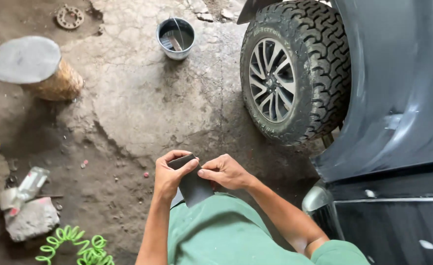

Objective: The person tears a sheet of sandpaper into smaller pieces by hand. They then dip a sanding block into a bucket of water and use it to wet-sand a section of the car's rear bumper.

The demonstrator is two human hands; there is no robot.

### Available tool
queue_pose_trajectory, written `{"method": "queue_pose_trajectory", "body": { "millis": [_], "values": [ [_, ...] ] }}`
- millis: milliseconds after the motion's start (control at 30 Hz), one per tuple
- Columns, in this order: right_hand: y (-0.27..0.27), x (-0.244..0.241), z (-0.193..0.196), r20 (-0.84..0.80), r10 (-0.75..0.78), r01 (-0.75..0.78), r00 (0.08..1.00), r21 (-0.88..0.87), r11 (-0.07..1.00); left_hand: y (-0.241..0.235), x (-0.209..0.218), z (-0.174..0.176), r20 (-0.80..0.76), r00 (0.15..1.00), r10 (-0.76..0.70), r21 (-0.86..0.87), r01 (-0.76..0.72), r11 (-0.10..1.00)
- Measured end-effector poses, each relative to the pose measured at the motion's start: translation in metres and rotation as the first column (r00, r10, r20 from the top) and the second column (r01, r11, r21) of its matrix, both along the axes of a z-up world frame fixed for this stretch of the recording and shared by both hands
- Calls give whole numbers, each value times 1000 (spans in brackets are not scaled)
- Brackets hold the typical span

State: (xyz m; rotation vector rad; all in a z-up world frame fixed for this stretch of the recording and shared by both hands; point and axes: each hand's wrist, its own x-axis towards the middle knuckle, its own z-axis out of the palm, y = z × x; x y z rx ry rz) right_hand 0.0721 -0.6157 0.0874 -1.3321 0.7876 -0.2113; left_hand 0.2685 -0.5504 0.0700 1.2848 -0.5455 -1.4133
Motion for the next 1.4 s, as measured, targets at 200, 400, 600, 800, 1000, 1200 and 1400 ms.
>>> {"method": "queue_pose_trajectory", "body": {
  "millis": [200,400,600,800,1000,1200,1400],
  "values": [
    [-64,60,23,-5,-70,69,998,211,975,-81,54,-18,60,995,-80,4,80,997],
    [-127,71,-31,-31,-234,236,972,105,966,-179,87,2,89,952,-292,53,288,956],
    [-230,89,-97,10,-95,92,995,168,981,-280,116,-89,32,944,-329,76,326,942],
    [-416,120,-160,-84,-57,83,995,346,935,-442,142,-164,267,964,11,129,-47,991],
    [-575,151,-205,-347,191,-26,918,428,903,-578,204,-226,101,862,-497,315,446,838],
    [-672,202,-309,-302,169,-44,938,379,924,-637,242,-311,435,846,-307,318,175,932],
    [-751,276,-426,-286,356,-265,890,311,913,-671,309,-410,96,872,-480,422,401,813]
  ]
}}
